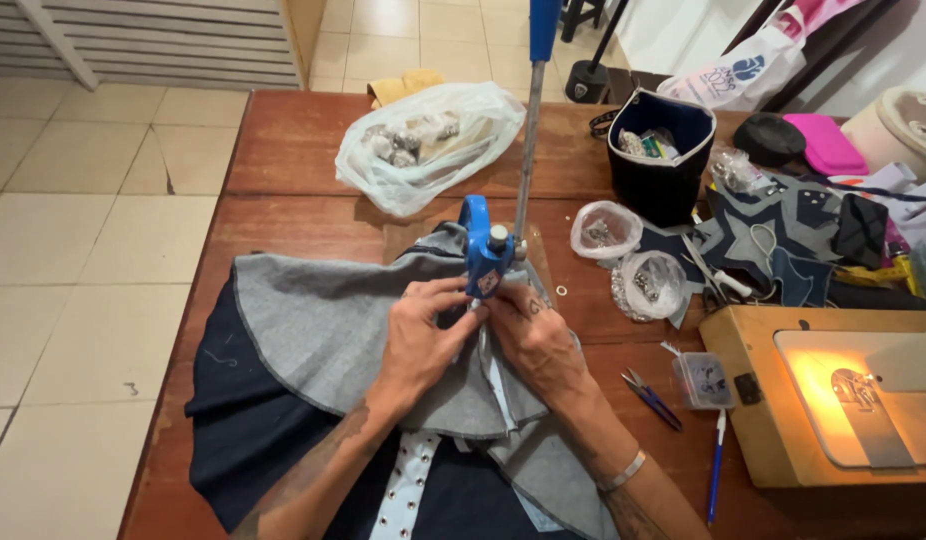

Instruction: Attaching metal hardware to a garment using a manual hand press

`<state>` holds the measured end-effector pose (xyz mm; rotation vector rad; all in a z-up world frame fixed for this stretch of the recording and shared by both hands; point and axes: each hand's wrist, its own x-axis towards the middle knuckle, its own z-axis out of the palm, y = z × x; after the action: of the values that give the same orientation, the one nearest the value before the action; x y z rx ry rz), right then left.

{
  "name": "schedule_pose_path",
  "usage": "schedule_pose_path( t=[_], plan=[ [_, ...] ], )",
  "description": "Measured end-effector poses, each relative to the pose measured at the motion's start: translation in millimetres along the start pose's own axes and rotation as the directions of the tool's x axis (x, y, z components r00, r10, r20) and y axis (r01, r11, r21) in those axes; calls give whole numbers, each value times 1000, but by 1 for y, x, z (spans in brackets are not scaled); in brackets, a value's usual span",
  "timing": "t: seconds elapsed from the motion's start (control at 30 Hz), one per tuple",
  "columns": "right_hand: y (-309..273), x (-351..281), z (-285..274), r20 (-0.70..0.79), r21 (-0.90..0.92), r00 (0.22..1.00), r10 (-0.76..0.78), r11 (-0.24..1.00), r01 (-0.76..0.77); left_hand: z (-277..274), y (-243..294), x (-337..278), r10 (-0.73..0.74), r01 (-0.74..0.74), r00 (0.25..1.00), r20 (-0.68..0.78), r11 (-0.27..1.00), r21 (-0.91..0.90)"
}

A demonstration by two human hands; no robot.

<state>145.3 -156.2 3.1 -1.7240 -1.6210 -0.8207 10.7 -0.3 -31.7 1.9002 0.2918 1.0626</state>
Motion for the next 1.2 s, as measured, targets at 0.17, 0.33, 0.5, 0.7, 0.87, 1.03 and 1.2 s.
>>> schedule_pose_path(
  t=[0.17, 0.33, 0.5, 0.7, 0.87, 1.03, 1.2],
  plan=[
    [9, -15, 0, 43, 140, 999, 18, 990, -24, 5, -19, -4, -59, 58, 998, -18, 998, -22],
    [81, -12, 5, 75, 448, 968, 240, 859, -248, 7, -9, 1, -61, 60, 997, -42, 998, -29],
    [227, -46, 89, 265, 35, 444, 856, 452, -891, 7, -1, -3, -98, 96, 993, -60, 995, -31],
    [233, -24, 99, 344, -21, 317, 884, 344, -939, 10, -6, -4, -99, 97, 993, -69, 995, -25],
    [243, -29, 112, 303, -99, 549, 779, 599, -795, 11, -7, -4, -89, 86, 993, -80, 996, -36],
    [207, -1, 85, 373, 127, 783, 498, 808, -575, 11, 0, -4, -109, 113, 992, -58, 990, 83],
    [215, -8, 78, 392, -92, 534, 749, 609, -788, 14, -9, -7, -117, 123, 991, -69, 989, 86]
  ],
)
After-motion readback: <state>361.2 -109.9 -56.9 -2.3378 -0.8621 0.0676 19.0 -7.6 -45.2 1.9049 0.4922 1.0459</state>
